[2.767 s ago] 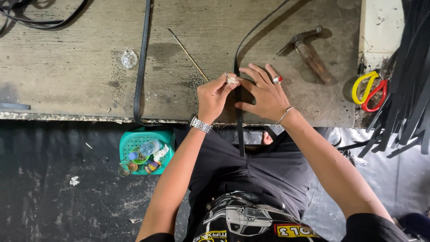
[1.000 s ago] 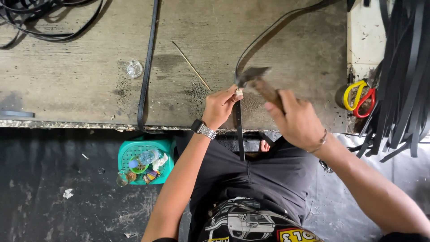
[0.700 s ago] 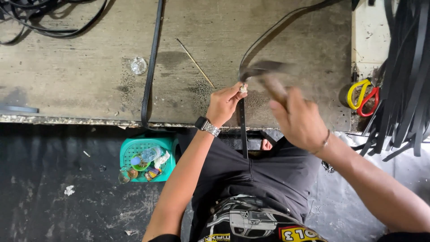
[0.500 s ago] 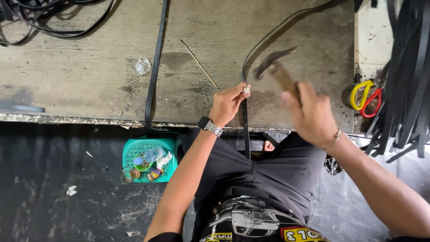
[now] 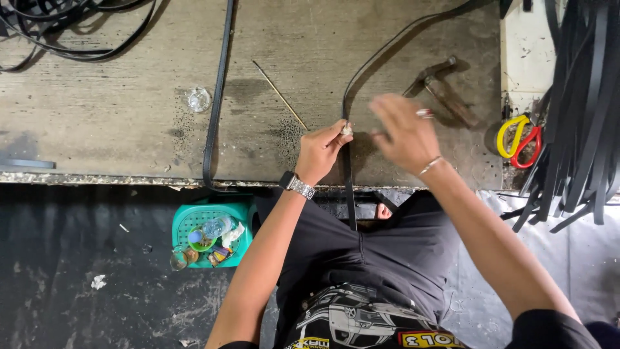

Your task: The person is hammering metal rivets into a long leather strap on a workbench to secure them.

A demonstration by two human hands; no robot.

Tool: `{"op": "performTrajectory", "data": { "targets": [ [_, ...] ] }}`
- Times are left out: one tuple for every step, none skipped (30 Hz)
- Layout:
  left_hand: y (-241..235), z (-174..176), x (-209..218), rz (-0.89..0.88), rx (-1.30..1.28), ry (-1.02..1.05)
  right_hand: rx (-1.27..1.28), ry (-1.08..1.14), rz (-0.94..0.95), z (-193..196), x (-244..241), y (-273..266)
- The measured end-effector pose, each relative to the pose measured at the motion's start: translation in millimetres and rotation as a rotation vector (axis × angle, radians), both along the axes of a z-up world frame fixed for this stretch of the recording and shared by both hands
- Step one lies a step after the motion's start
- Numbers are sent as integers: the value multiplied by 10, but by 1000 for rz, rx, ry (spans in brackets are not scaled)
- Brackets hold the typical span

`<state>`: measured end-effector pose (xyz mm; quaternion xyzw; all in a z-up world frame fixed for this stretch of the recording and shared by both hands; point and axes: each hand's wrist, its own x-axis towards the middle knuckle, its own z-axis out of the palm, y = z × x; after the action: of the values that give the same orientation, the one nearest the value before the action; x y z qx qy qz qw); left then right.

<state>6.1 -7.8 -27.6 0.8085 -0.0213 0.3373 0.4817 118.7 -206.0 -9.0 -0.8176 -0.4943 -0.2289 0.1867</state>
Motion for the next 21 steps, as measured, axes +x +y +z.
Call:
{"op": "performTrajectory", "data": {
  "targets": [
    [15,-19,-4,2,-1,2,-1,2,2,61,-59,99],
    [27,-41,-14,4,-8,37,-61,166,56,117,-125,193],
    [40,-65,-23,6,-15,72,-121,330,112,172,-191,288],
    [68,84,-42,8,-14,75,-120,333,114,184,-186,294],
    [98,232,-60,-16,-141,127,-139,277,111,196,-182,301],
    [120,380,-78,-39,-271,178,-159,221,108,210,-177,302],
    [145,364,-82,-36,-271,182,-160,225,111,210,-193,309],
    [169,348,-75,-47,-632,166,-157,199,106,212,-203,312],
    [192,333,-66,-58,-992,148,-154,173,101,216,-211,314],
    [176,319,-60,-61,-991,151,-154,175,97,242,-232,323],
    [160,303,-53,-47,-985,141,-143,141,89,267,-251,332],
    [140,282,-56,-30,-980,130,-134,108,83,289,-276,340],
    [125,255,-60,-30,-981,133,-135,111,82,264,-272,328],
    [116,231,-56,-21,-956,103,-160,141,70,244,-260,323],
    [109,209,-53,-11,-930,73,-185,170,57,224,-248,318],
    [113,212,-51,-13,-932,74,-186,171,55,225,-243,316],
    [117,214,-50,-9,-910,61,-194,184,54,225,-239,314],
    [125,216,-57,-3,-889,47,-203,198,57,225,-237,318],
    [121,210,-45,-1,-890,47,-205,199,58,241,-242,321],
    [121,206,-40,10,-860,46,-217,203,51,257,-248,331],
    [120,202,-38,21,-830,46,-228,208,44,274,-257,340]
  ]
}}
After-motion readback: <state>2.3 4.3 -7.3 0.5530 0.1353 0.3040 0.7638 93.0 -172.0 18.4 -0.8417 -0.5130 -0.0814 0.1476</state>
